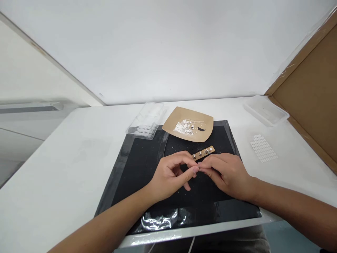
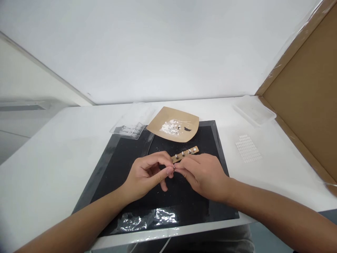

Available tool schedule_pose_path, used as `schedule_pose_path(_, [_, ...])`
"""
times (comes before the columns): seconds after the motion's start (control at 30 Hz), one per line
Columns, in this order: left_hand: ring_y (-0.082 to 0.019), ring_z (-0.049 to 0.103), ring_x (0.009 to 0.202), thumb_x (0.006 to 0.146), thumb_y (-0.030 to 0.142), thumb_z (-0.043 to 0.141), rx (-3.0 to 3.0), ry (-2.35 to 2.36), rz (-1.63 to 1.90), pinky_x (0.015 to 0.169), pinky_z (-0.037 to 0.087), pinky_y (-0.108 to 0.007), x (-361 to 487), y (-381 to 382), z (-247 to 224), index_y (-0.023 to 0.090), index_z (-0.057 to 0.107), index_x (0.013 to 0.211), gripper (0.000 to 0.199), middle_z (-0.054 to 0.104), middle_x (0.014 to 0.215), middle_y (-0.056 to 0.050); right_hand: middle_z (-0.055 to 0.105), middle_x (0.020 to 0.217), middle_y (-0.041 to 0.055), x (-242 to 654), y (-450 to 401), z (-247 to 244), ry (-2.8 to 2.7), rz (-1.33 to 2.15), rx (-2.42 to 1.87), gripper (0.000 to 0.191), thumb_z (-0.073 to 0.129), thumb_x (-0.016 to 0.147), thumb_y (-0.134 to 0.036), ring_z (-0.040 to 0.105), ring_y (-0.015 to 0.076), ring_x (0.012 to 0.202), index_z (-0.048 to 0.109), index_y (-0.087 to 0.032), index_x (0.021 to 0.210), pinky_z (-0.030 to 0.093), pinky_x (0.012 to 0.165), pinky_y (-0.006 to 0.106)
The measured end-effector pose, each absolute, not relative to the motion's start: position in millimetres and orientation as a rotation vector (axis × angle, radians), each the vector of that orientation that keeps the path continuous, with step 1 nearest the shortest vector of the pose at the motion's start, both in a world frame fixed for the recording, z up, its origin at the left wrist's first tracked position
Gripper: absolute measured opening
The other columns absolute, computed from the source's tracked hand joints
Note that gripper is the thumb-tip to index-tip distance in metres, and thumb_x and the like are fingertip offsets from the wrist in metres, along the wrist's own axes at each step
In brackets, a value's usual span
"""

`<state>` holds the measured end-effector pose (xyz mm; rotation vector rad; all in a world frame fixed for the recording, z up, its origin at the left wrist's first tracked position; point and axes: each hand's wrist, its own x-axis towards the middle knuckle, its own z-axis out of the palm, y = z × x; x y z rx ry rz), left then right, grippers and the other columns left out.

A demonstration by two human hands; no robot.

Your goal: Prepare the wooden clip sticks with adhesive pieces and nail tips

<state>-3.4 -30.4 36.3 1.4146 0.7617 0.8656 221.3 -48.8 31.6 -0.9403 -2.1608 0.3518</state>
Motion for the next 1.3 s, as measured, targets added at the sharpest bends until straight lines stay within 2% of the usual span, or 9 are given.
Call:
schedule_pose_path(0.17, [-0.007, 0.062, 0.058, 0.097, 0.033, 0.071, 1.396, 0.770, 0.821, 0.047, 0.066, -0.023, -1.8, -31.2, 41.3, 0.013, 0.072, 0.090, 0.020, 0.055, 0.086, 0.000, 0.076, 0.106, 0.0045, 220.8, -44.9, 32.5, -2.040, 0.551, -0.867, 0.008, 0.065, 0.104, -0.020, 0.074, 0.0161, 0.098, 0.073, -0.022, 0.105, 0.060, 0.086, 0.029])
schedule_pose_path(0.23, [-0.006, 0.061, 0.056, 0.098, 0.035, 0.070, 1.386, 0.777, 0.794, 0.047, 0.066, -0.022, -1.7, -31.3, 42.1, 0.014, 0.070, 0.091, 0.022, 0.054, 0.087, 0.001, 0.073, 0.108, 0.0056, 221.0, -43.3, 32.3, -1.994, 0.557, -0.851, 0.009, 0.067, 0.103, -0.019, 0.073, 0.0164, 0.102, 0.075, -0.023, 0.105, 0.061, 0.087, 0.030])
schedule_pose_path(0.37, [-0.006, 0.058, 0.057, 0.097, 0.039, 0.070, 1.330, 0.795, 0.749, 0.049, 0.067, -0.025, -1.5, -30.6, 40.1, 0.014, 0.069, 0.093, 0.026, 0.053, 0.087, 0.001, 0.072, 0.103, 0.0045, 221.5, -42.2, 32.2, -1.972, 0.551, -0.856, 0.010, 0.069, 0.102, -0.021, 0.072, 0.0158, 0.095, 0.077, -0.024, 0.108, 0.062, 0.083, 0.030])
schedule_pose_path(0.57, [-0.006, 0.049, 0.059, 0.095, 0.042, 0.074, 1.220, 0.753, 0.708, 0.059, 0.070, -0.028, -1.2, -30.1, 37.3, 0.014, 0.070, 0.090, 0.028, 0.053, 0.081, 0.003, 0.077, 0.100, 0.0031, 220.7, -43.9, 35.4, -1.958, 0.556, -0.848, 0.011, 0.070, 0.101, -0.021, 0.074, 0.0158, 0.092, 0.078, -0.025, 0.108, 0.064, 0.084, 0.030])
schedule_pose_path(0.7, [-0.005, 0.050, 0.056, 0.094, 0.043, 0.075, 1.194, 0.761, 0.696, 0.059, 0.069, -0.027, -1.3, -30.2, 37.4, 0.014, 0.070, 0.090, 0.029, 0.053, 0.077, 0.004, 0.078, 0.099, 0.0038, 220.4, -42.9, 34.1, -1.978, 0.522, -0.822, 0.011, 0.068, 0.102, -0.019, 0.075, 0.0158, 0.091, 0.077, -0.024, 0.106, 0.064, 0.082, 0.029])
schedule_pose_path(1.03, [-0.007, 0.055, 0.051, 0.093, 0.050, 0.075, 1.182, 0.816, 0.660, 0.050, 0.066, -0.027, 0.9, -29.0, 34.2, 0.013, 0.068, 0.090, 0.038, 0.059, 0.072, 0.002, 0.080, 0.101, 0.0044, 220.4, -42.6, 31.4, -1.971, 0.461, -0.873, 0.013, 0.065, 0.103, -0.016, 0.077, 0.0165, 0.094, 0.076, -0.023, 0.106, 0.064, 0.083, 0.030])
schedule_pose_path(1.3, [-0.009, 0.055, 0.051, 0.094, 0.052, 0.073, 1.179, 0.824, 0.640, 0.047, 0.065, -0.026, 0.4, -28.9, 32.0, 0.014, 0.067, 0.093, 0.038, 0.056, 0.064, 0.003, 0.081, 0.104, 0.0039, 220.5, -42.6, 28.2, -1.973, 0.491, -0.884, 0.014, 0.067, 0.099, -0.015, 0.079, 0.0172, 0.096, 0.074, -0.023, 0.107, 0.066, 0.086, 0.031])
